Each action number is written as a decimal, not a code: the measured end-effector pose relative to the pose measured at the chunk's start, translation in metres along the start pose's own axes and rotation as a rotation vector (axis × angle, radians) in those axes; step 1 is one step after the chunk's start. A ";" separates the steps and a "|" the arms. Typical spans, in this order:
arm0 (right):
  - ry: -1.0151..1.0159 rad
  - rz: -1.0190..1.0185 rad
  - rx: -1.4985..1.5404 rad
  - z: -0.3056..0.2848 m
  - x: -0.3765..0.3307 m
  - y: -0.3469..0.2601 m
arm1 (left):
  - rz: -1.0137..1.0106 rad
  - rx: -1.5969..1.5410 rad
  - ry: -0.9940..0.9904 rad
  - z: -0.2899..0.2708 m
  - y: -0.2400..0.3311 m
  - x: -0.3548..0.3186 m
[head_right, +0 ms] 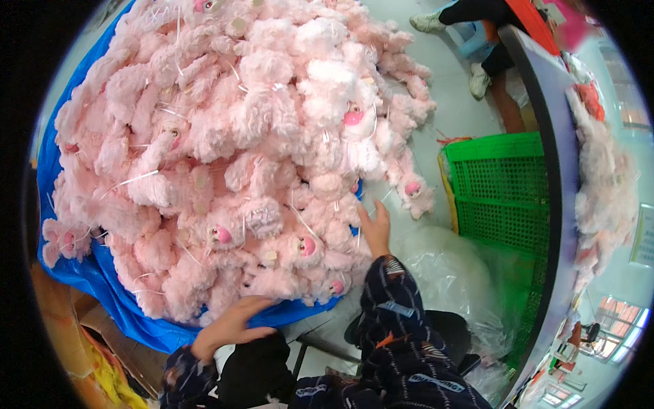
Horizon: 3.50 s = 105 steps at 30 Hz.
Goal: The person repeatedly picks up pink and white stuffed bunny toys from a large orange sack, fluffs their fur, and places them into a blue bin. The person handles the toys one at a time throughout the clip.
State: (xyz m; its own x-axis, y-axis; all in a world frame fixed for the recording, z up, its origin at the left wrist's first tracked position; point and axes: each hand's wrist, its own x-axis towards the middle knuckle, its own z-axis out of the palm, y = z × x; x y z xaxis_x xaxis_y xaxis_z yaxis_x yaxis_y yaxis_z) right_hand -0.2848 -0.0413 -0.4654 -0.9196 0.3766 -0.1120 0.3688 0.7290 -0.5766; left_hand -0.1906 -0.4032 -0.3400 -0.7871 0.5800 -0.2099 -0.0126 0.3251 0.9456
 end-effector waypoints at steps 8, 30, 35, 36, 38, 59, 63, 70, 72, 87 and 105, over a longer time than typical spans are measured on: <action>-0.434 0.297 0.023 0.008 -0.089 -0.010 | -0.140 0.555 -0.407 0.119 -0.125 -0.003; 0.024 0.112 -0.010 -0.035 0.128 0.106 | -0.408 -0.232 1.319 -0.071 0.064 -0.046; -0.021 0.268 0.376 0.012 0.155 0.078 | -0.616 -1.096 1.307 -0.040 0.037 -0.014; -0.029 0.261 0.431 0.020 0.161 0.079 | -0.621 -1.130 1.298 -0.035 0.036 -0.009; -0.023 0.220 0.454 0.030 0.172 0.083 | -0.615 -1.200 1.228 -0.030 0.030 -0.008; 0.224 -0.184 0.818 0.056 0.076 -0.105 | -0.781 -0.650 0.039 0.001 0.015 0.004; -0.150 -0.171 0.951 0.030 0.014 -0.240 | -0.609 -0.593 -0.241 0.001 0.031 0.018; -0.689 -0.709 0.722 0.007 -0.032 -0.245 | -0.447 -0.704 -0.307 -0.016 0.041 0.009; -0.578 -0.357 0.899 -0.011 -0.008 -0.194 | -0.450 -0.815 -0.219 -0.014 0.041 -0.011; -0.056 0.414 0.168 0.076 0.039 0.030 | -0.498 -0.896 -0.112 -0.003 0.024 -0.034; -0.134 -0.440 1.009 -0.210 -0.016 -0.323 | 0.089 -0.432 1.039 -0.129 0.203 -0.080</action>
State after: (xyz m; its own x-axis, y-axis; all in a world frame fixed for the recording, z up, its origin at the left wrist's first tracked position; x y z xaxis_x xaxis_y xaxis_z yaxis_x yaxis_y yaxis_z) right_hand -0.3610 -0.1625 -0.1080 -0.9729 0.0903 0.2129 -0.2171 -0.0388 -0.9754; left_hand -0.2101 -0.4802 -0.0995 -0.9247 -0.3803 -0.0191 0.0159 -0.0888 0.9959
